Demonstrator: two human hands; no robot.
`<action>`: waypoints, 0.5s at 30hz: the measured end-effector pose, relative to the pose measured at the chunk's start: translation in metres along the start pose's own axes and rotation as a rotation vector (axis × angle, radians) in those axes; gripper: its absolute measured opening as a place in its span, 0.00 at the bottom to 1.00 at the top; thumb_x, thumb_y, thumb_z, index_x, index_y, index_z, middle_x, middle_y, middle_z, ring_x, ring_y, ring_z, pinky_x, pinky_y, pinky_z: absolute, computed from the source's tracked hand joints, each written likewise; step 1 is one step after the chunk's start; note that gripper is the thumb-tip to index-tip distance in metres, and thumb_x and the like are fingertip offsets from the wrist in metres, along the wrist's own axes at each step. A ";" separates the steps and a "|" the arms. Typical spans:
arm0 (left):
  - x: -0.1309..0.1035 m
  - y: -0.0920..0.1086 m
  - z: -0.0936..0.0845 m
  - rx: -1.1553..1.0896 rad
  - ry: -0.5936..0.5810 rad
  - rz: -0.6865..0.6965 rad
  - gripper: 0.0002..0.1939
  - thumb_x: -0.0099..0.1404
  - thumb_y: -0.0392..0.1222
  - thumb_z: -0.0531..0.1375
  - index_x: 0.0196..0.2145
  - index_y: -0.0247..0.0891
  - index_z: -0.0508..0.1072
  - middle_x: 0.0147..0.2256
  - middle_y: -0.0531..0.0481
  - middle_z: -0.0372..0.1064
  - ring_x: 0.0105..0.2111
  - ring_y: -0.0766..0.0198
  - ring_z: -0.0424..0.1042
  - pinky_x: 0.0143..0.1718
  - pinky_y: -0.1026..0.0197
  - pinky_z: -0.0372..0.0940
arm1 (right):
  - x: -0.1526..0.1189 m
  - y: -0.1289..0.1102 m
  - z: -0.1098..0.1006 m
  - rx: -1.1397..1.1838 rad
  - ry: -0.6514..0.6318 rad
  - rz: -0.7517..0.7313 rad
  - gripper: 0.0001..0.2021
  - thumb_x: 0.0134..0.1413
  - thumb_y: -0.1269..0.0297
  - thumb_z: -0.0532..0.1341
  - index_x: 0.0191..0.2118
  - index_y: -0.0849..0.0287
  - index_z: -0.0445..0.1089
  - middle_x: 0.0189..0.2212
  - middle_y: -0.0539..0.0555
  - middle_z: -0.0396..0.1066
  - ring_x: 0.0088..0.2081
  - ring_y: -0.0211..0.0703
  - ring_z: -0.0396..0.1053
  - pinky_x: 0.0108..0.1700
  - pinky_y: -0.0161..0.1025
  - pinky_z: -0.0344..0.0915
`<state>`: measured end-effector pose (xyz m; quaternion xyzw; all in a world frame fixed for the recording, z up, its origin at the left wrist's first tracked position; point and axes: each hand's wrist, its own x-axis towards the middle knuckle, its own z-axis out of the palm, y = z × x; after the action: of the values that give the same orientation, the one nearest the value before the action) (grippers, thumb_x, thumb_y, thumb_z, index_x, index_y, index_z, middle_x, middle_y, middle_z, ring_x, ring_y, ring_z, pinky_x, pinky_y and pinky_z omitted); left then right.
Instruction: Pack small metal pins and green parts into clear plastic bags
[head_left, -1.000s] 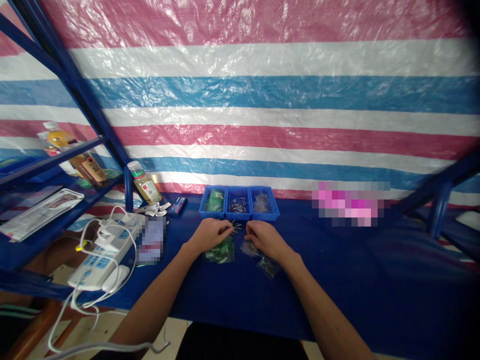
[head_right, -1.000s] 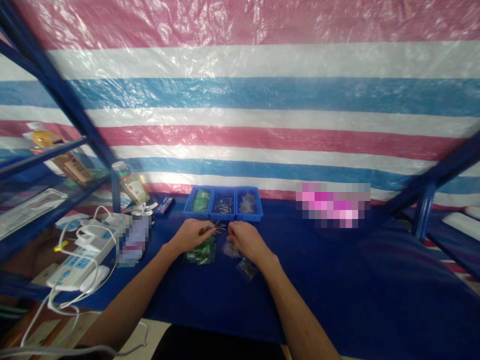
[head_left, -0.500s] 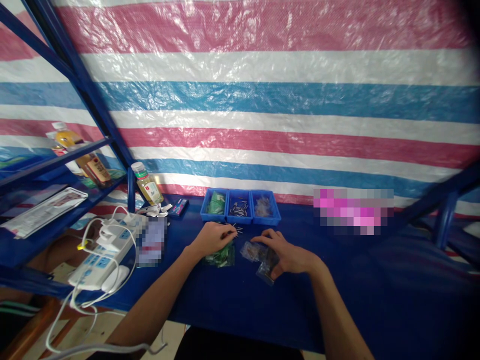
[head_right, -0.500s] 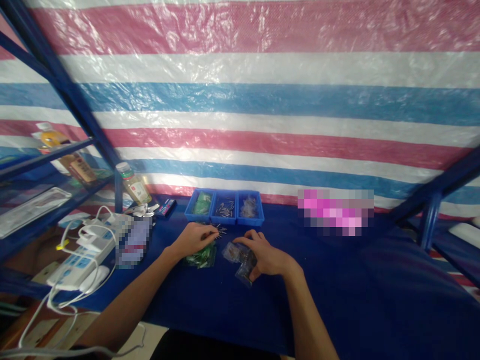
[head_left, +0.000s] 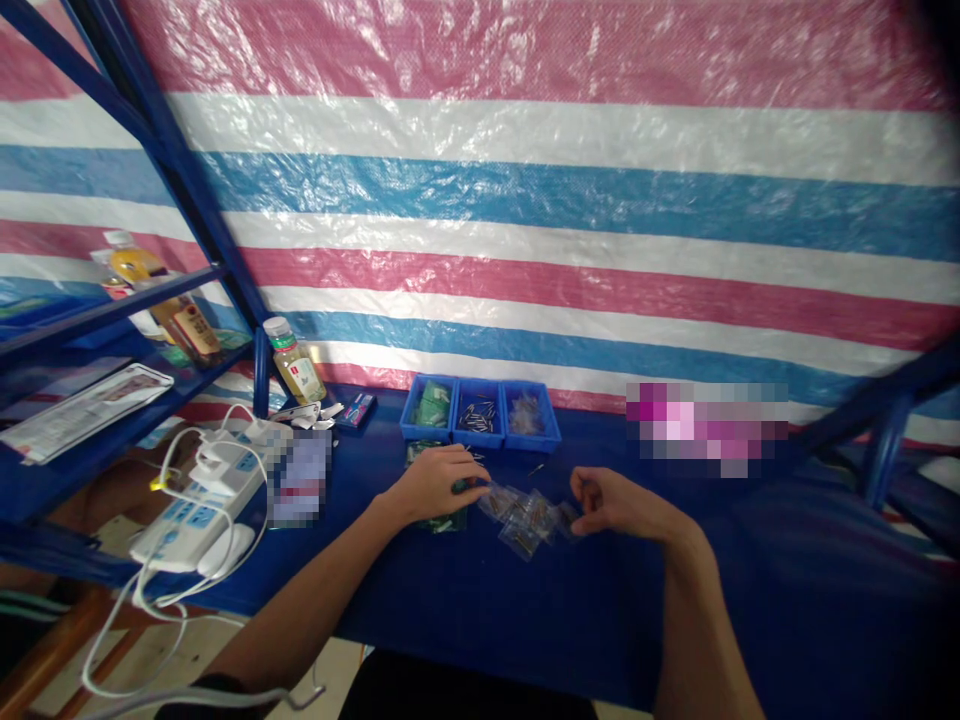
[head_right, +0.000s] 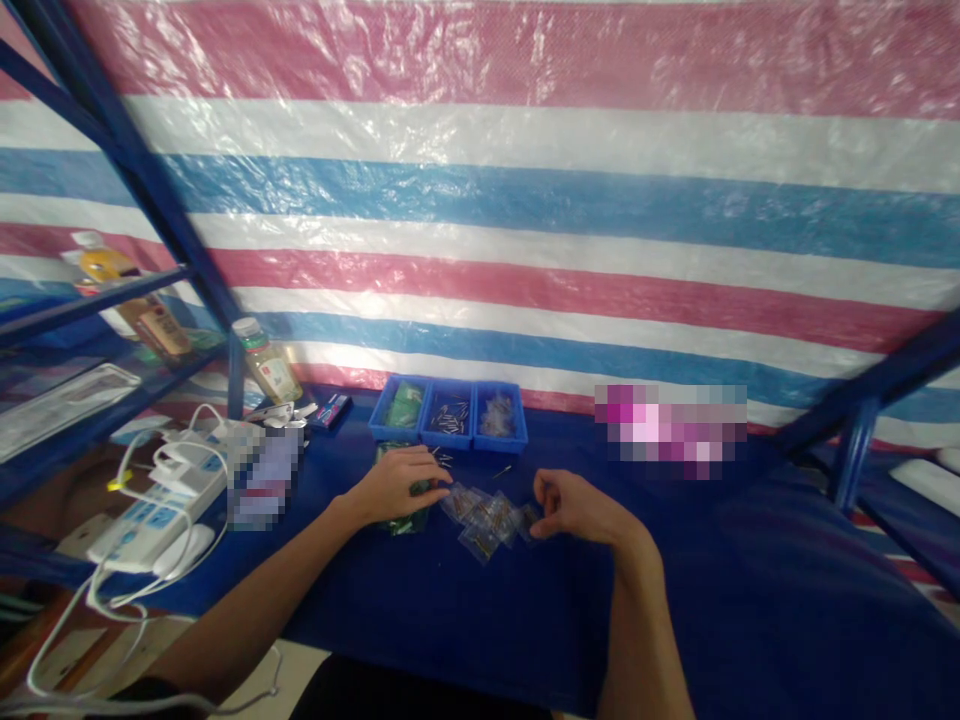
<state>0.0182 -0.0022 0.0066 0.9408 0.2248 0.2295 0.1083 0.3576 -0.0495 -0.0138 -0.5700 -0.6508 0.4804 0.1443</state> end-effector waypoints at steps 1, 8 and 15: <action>0.001 0.001 0.000 0.001 -0.011 0.017 0.12 0.72 0.46 0.59 0.43 0.39 0.79 0.39 0.47 0.79 0.40 0.61 0.74 0.49 0.59 0.65 | 0.001 0.002 0.001 0.004 -0.025 0.036 0.17 0.38 0.64 0.71 0.32 0.57 0.63 0.21 0.45 0.69 0.20 0.36 0.63 0.21 0.32 0.53; -0.001 -0.001 0.005 0.007 -0.051 0.026 0.12 0.73 0.45 0.58 0.42 0.39 0.81 0.37 0.46 0.79 0.39 0.59 0.72 0.48 0.57 0.64 | 0.017 -0.008 0.015 -0.057 -0.037 -0.017 0.13 0.42 0.67 0.69 0.34 0.58 0.67 0.20 0.45 0.70 0.18 0.37 0.67 0.22 0.32 0.57; -0.002 -0.006 0.003 0.022 -0.027 -0.024 0.12 0.74 0.43 0.57 0.41 0.39 0.80 0.36 0.47 0.79 0.38 0.60 0.71 0.47 0.57 0.62 | 0.027 -0.029 0.034 -0.145 0.101 -0.154 0.11 0.47 0.65 0.69 0.37 0.58 0.70 0.24 0.47 0.72 0.25 0.38 0.69 0.28 0.33 0.60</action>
<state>0.0162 0.0016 0.0011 0.9421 0.2372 0.2131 0.1038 0.3074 -0.0383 -0.0177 -0.5506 -0.7177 0.3900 0.1719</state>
